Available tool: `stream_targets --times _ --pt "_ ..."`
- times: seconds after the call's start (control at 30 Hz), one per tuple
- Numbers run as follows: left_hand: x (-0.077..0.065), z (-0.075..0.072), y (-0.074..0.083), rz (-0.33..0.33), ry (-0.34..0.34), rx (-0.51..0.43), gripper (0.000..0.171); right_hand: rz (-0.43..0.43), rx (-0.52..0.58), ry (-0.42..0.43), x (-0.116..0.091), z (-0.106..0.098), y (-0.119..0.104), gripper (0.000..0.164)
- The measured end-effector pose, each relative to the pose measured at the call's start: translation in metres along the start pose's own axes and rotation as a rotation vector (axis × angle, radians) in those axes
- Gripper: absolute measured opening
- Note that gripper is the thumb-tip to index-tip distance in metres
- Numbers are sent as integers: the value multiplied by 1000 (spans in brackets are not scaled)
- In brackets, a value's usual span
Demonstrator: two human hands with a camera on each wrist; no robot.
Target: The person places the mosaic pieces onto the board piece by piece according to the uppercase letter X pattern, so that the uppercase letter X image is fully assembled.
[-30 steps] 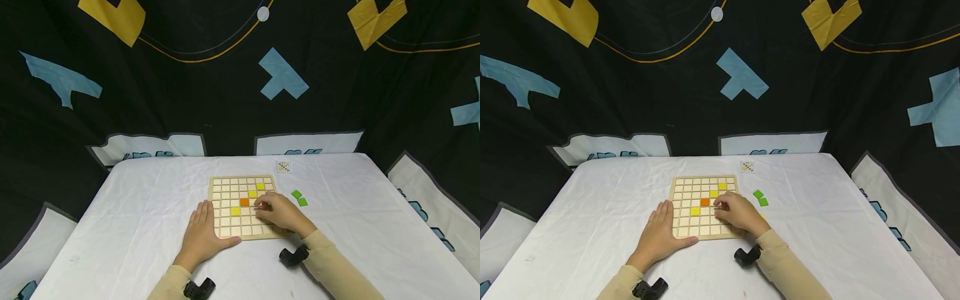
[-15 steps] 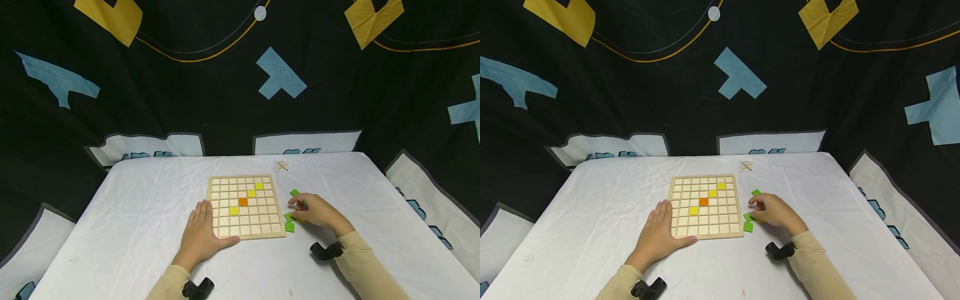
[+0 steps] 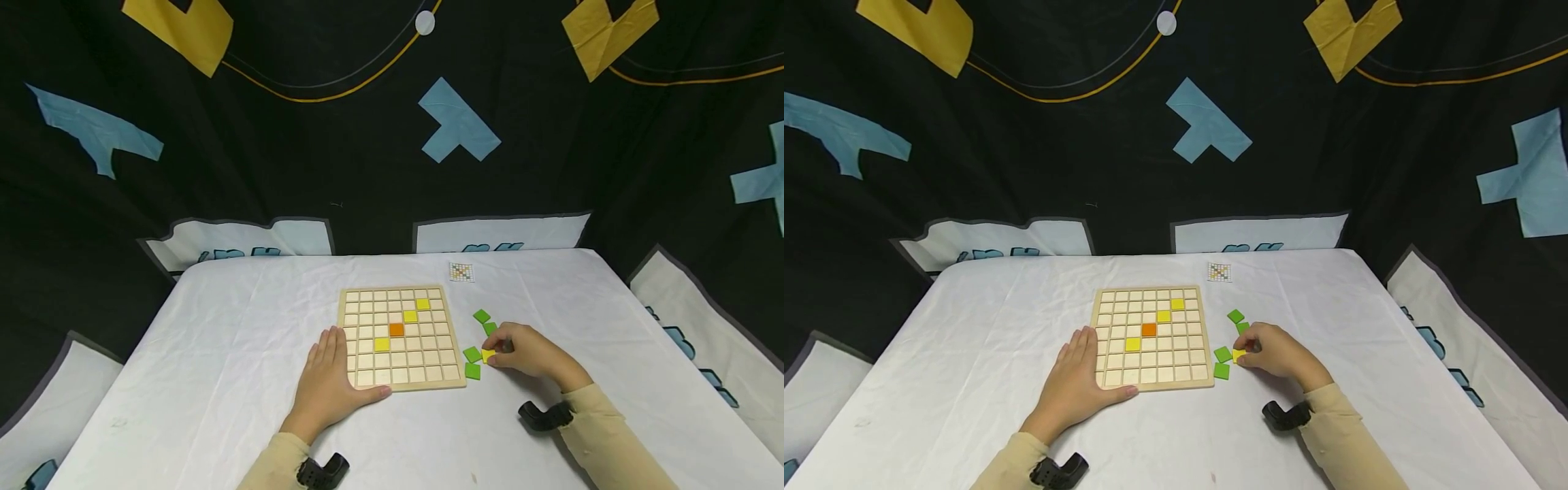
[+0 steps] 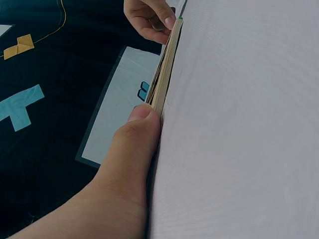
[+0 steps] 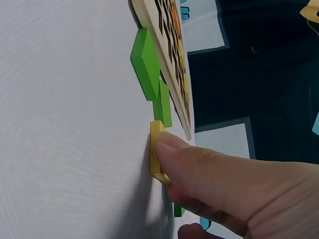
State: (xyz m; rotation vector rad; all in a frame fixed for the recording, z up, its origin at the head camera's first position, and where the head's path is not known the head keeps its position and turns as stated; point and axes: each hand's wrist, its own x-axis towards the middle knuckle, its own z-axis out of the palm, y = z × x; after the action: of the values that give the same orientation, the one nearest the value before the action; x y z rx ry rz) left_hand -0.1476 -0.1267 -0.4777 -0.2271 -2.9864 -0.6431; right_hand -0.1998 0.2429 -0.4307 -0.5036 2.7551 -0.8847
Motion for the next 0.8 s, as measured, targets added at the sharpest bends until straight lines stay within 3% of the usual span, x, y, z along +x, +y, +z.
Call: stream_targets --times 0.2,0.4,0.6,0.8 --pt "-1 0 0 -2 3 -5 145 17 76 -10 5 2 6 19" --pt "0 0 0 1 -3 -9 145 41 152 54 15 7 10 16" --pt "0 0 -1 4 3 -14 145 11 185 139 30 17 -6 13" --pt "0 0 -1 -1 -10 -11 145 21 245 152 46 35 -31 13"
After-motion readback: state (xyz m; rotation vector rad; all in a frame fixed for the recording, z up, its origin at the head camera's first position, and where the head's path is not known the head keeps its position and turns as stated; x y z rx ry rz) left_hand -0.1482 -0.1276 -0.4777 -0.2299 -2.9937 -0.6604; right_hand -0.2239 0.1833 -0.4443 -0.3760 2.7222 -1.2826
